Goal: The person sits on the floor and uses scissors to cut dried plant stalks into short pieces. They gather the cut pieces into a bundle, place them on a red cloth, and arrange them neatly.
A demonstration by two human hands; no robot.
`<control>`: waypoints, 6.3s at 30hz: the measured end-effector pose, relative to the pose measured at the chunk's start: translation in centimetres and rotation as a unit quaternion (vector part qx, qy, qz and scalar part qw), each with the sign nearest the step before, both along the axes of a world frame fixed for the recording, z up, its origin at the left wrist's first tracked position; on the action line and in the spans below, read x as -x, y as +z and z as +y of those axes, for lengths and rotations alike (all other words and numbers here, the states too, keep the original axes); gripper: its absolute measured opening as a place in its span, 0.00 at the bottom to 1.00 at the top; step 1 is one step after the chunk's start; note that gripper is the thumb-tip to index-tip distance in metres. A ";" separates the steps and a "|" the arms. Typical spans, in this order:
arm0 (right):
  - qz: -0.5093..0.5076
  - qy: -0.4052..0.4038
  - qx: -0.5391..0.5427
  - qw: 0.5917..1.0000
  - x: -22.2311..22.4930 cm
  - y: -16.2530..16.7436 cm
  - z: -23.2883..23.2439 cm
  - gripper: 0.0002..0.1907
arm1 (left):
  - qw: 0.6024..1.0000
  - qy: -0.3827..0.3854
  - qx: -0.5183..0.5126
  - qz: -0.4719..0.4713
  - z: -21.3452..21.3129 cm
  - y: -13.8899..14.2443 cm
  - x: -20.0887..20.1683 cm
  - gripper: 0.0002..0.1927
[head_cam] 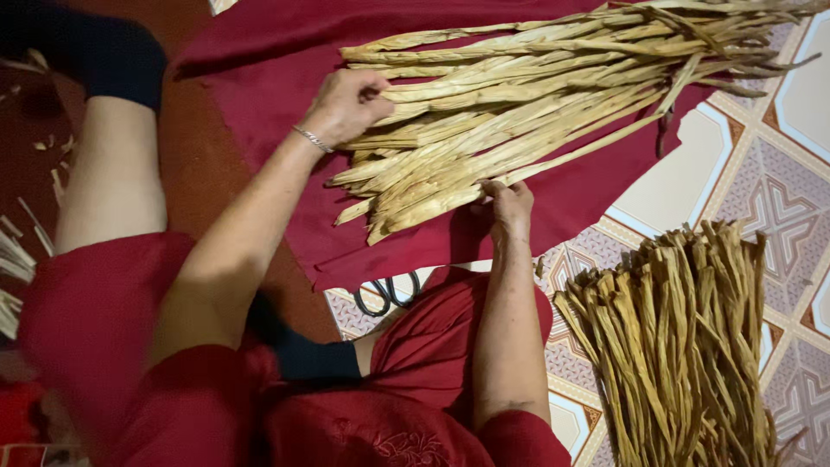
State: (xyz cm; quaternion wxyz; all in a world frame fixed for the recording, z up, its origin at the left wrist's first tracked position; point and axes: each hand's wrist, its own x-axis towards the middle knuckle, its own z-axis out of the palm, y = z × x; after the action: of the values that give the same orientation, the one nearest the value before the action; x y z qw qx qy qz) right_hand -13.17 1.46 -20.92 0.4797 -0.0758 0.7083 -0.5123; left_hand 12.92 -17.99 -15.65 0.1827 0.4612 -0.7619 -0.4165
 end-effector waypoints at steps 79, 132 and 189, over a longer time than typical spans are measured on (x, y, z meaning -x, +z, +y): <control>0.418 0.270 0.159 0.852 -3.6 5.0 0.0 0.12 | 0.989 -0.115 -0.051 -0.083 6.7 -2.8 -4.3 0.05; 0.443 0.267 0.145 0.844 -3.5 6.1 -1.3 0.09 | 0.918 -0.041 0.280 -0.278 -4.4 -2.2 4.3 0.15; 0.517 0.090 -0.283 0.803 10.6 10.1 30.0 0.82 | 0.917 -0.209 0.211 -0.265 16.2 0.1 3.3 0.49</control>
State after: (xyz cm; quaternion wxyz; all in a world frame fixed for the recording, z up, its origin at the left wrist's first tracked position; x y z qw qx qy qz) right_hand -23.76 31.49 -10.82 0.0861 -0.2540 0.9548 -0.1283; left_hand 9.66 -1.78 -15.51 -0.0239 0.3359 -0.9316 -0.1371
